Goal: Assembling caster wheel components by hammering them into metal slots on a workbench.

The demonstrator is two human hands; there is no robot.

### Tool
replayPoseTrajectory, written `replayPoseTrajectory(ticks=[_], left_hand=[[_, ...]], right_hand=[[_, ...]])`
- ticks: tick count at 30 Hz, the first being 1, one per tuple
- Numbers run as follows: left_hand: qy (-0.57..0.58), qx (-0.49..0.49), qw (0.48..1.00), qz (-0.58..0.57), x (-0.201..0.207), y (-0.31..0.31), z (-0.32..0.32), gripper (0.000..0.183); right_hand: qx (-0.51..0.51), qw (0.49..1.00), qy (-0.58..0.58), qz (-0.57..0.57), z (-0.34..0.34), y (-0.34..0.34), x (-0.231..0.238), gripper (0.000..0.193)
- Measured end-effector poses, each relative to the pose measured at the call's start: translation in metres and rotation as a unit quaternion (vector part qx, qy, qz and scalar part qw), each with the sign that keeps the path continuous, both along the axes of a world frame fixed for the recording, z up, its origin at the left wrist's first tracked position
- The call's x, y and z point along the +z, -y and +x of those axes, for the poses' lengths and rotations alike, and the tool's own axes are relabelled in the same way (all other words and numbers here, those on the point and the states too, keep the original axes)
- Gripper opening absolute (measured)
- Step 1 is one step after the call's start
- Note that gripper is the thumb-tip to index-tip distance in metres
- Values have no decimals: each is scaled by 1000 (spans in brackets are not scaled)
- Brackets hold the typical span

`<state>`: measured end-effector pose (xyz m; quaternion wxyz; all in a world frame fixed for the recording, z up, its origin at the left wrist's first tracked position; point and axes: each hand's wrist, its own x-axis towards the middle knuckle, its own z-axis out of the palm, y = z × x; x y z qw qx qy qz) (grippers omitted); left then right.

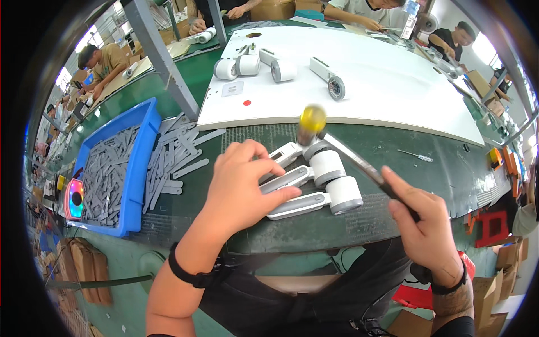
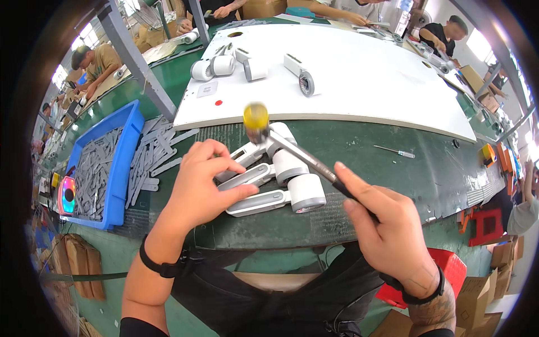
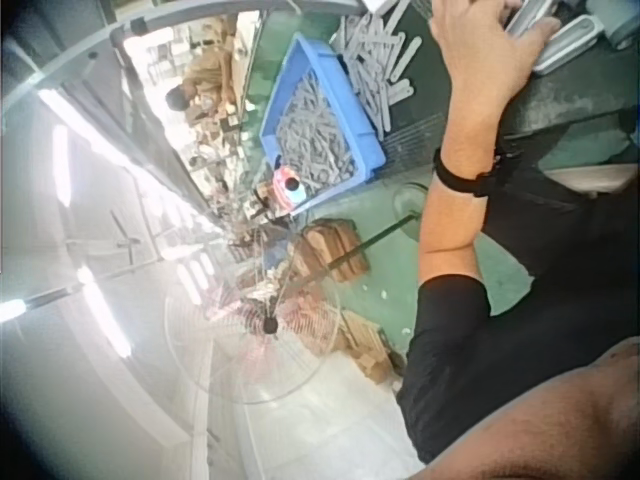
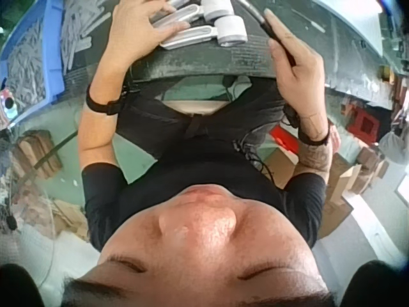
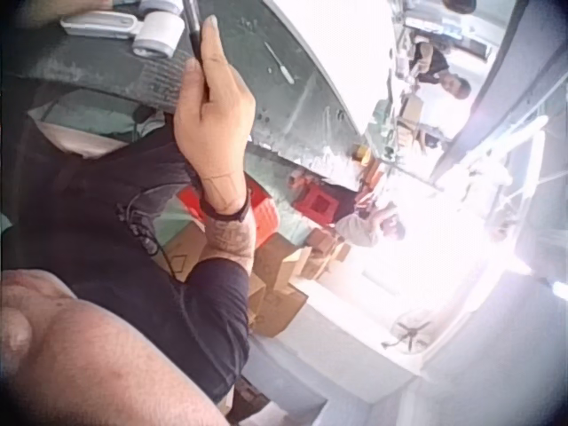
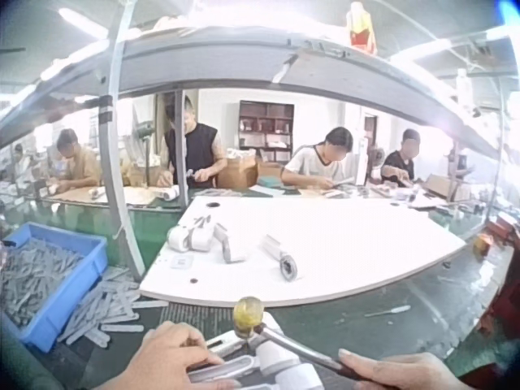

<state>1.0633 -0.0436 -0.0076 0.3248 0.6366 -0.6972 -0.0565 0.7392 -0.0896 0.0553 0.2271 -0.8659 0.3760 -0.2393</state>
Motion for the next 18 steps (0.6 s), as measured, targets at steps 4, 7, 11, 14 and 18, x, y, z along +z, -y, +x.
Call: replayPoseTrajectory(ticks=[4, 7, 11, 14, 18], left_hand=[[33, 33, 999, 4, -3, -24, 13, 31], [23, 23, 999, 7, -13, -22, 18, 30], [7, 3, 1000, -12, -18, -23, 21, 27], [8, -2, 999, -35, -20, -22, 21, 26], [23, -3, 999, -41, -20, -19, 25, 28]], right_hand=[[11, 996, 76, -52, 4, -6, -3, 51], [64, 997, 11, -34, 6, -3, -14, 52], [73, 996, -51, -27, 8, -4, -3, 55], [38, 995, 57, -70, 13, -10, -13, 55], [90, 992, -88, -26, 12, -4, -13, 55]])
